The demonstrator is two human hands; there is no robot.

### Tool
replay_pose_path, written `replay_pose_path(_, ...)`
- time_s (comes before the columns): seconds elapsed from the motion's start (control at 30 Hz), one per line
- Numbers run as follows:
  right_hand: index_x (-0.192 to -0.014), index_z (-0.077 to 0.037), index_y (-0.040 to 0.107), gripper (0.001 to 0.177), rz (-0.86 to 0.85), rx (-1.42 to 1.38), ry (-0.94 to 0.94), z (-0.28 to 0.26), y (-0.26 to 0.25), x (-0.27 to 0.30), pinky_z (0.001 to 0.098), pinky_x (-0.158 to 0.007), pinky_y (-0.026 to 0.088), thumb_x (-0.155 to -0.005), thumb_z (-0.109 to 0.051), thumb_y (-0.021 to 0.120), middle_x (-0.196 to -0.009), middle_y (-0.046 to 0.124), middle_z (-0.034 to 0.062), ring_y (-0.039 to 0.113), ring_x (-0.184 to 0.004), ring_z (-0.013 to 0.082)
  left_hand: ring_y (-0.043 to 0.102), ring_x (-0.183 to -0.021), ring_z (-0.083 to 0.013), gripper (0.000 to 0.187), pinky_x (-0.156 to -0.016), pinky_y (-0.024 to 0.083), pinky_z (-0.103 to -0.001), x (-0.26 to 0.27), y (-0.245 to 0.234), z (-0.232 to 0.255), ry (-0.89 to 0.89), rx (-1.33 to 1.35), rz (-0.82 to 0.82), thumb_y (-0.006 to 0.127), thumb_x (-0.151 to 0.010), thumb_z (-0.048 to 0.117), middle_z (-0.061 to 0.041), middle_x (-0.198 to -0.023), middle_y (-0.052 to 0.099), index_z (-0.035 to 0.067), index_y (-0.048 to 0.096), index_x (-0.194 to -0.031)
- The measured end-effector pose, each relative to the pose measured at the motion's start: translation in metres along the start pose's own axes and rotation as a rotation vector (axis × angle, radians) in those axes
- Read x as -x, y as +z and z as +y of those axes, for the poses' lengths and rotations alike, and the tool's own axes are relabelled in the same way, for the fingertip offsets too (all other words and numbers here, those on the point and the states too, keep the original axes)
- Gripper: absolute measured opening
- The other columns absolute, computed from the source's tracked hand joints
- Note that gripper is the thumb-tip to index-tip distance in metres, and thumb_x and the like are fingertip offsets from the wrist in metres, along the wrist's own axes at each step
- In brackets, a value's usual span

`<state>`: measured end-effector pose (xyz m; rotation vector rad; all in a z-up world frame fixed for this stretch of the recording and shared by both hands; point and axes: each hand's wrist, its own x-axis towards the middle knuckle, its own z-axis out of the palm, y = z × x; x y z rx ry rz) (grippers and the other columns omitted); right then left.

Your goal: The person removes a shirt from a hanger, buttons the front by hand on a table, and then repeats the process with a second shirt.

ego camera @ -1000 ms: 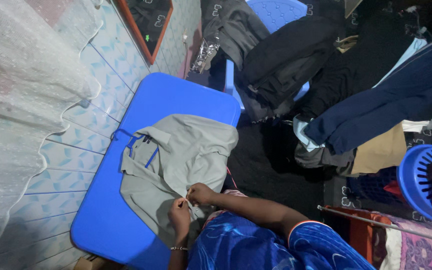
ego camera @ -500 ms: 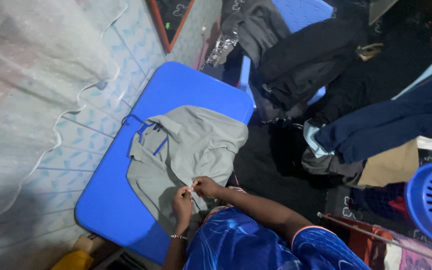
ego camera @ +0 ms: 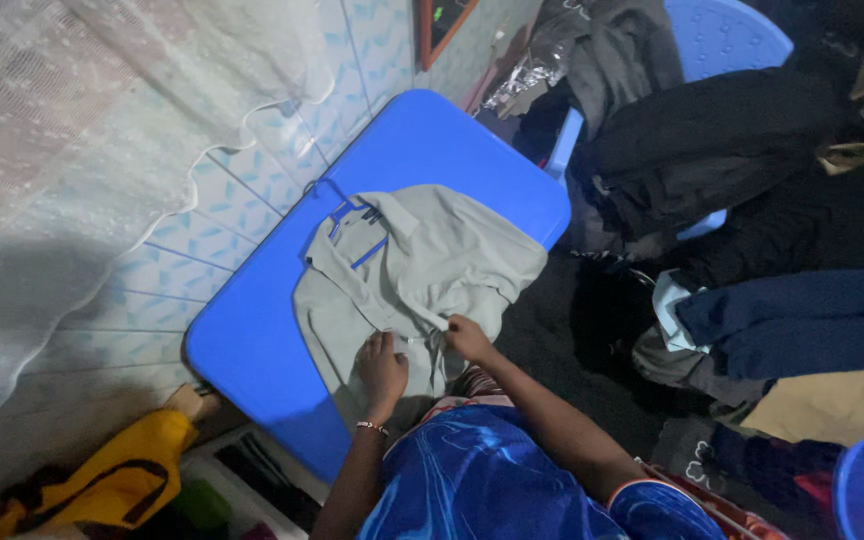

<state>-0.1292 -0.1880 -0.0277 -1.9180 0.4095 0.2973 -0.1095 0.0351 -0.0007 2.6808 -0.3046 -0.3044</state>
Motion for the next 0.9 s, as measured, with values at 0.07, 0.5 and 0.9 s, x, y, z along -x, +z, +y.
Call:
replay_pose_path(0.07,-0.106,-0.005,0.068,0.025,0.144,0.217,-0.186,0.004,-0.011,0.004,0.0449,-0.089,0.051,-0.089,-0.024,0.063,-0.108,0.068,0.0166,0.064,-0.102,0.0354,0.035,-0.145,-0.0352,0.059,-0.110,0.034,-0.062,0.001,-0.005,0.000,-0.061,-0.008,-0.042,0.070,-0.085,0.024,-0.012,-0.153,0.045,0.010,0.053,-0.140)
replay_pose_path(0.5,-0.152,-0.019,0.041,0.078,0.053,0.871,-0.250,-0.045,-0.061,-0.052,0.0563,-0.112,0.030,-0.083,-0.042,0.070,-0.153,0.045,0.0134,0.039,-0.141,0.0358,0.017,-0.155,-0.0307,0.081,-0.110,0.017,-0.079,-0.074,-0.025,-0.009,-0.131,-0.122,-0.100,0.076,-0.081,0.044,-0.007,-0.167,0.025,0.026,0.042,-0.152)
replay_pose_path(0.9,-0.153,-0.019,0.039,0.080,-0.106,0.839,-0.294,-0.098,-0.094,-0.156,0.0563,-0.111,0.033,-0.084,-0.044,0.071,-0.153,0.046,0.0148,0.042,-0.140,0.0389,0.023,-0.153,-0.0287,0.082,-0.110,0.017,-0.079,-0.198,-0.067,-0.019,-0.175,-0.106,-0.073,0.084,-0.073,0.041,-0.008,-0.160,0.037,0.023,0.051,-0.146)
